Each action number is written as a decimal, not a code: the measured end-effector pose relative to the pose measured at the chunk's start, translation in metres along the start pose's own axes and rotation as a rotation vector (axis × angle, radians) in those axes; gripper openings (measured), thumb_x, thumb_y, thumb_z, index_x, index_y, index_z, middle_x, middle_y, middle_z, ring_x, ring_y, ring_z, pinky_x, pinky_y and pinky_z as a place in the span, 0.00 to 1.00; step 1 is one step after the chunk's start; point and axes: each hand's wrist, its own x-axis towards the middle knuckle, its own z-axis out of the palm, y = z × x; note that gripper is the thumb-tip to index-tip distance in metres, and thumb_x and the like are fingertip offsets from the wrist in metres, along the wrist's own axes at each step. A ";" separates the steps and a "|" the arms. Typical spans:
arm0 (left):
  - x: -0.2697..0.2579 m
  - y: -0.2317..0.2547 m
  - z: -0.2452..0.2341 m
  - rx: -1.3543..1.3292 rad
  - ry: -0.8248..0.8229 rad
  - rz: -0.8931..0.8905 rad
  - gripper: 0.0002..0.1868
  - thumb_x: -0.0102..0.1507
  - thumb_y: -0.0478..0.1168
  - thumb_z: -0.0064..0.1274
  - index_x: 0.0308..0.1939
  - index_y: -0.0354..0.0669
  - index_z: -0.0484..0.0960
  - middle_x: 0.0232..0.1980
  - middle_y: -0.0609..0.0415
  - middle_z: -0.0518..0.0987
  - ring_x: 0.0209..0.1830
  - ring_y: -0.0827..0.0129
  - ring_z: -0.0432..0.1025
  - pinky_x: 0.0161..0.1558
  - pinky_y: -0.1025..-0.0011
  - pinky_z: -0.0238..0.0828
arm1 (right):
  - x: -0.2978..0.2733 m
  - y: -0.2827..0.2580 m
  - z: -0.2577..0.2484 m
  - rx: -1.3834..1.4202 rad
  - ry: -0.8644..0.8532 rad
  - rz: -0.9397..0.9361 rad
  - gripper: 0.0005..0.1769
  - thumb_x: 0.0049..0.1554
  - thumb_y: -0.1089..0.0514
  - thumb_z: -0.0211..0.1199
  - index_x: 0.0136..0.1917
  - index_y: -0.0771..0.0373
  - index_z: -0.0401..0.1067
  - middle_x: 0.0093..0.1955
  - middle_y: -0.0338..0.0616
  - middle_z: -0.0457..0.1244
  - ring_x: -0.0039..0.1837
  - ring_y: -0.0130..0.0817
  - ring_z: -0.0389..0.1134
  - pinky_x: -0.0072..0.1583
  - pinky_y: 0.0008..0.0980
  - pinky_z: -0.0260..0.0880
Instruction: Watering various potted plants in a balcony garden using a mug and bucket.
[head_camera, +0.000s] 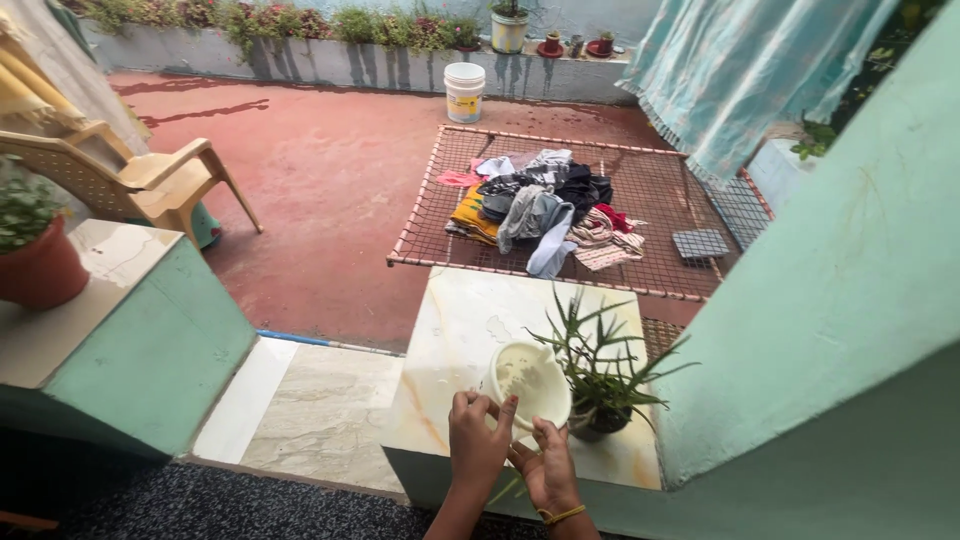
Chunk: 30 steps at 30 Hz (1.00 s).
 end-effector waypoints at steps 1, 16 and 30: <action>0.003 -0.008 -0.011 -0.034 -0.016 -0.101 0.26 0.62 0.56 0.59 0.26 0.33 0.79 0.44 0.44 0.74 0.46 0.52 0.72 0.49 0.57 0.70 | 0.002 0.010 0.005 -0.054 -0.017 -0.031 0.30 0.56 0.55 0.56 0.70 0.50 0.55 0.63 0.48 0.60 0.54 0.51 0.67 0.51 0.48 0.75; 0.053 -0.157 -0.152 -0.208 0.169 -0.371 0.24 0.62 0.54 0.59 0.26 0.34 0.76 0.33 0.44 0.78 0.33 0.58 0.74 0.40 0.60 0.72 | -0.007 0.118 0.170 -0.358 -0.127 0.034 0.36 0.56 0.60 0.52 0.77 0.47 0.52 0.69 0.42 0.57 0.65 0.39 0.63 0.56 0.47 0.72; 0.213 -0.256 -0.227 -0.778 0.088 -0.729 0.20 0.66 0.52 0.54 0.31 0.38 0.77 0.30 0.56 0.71 0.27 0.72 0.69 0.29 0.65 0.79 | 0.125 0.174 0.327 -0.402 -0.220 0.078 0.29 0.62 0.46 0.49 0.76 0.47 0.57 0.71 0.40 0.59 0.70 0.43 0.60 0.60 0.51 0.69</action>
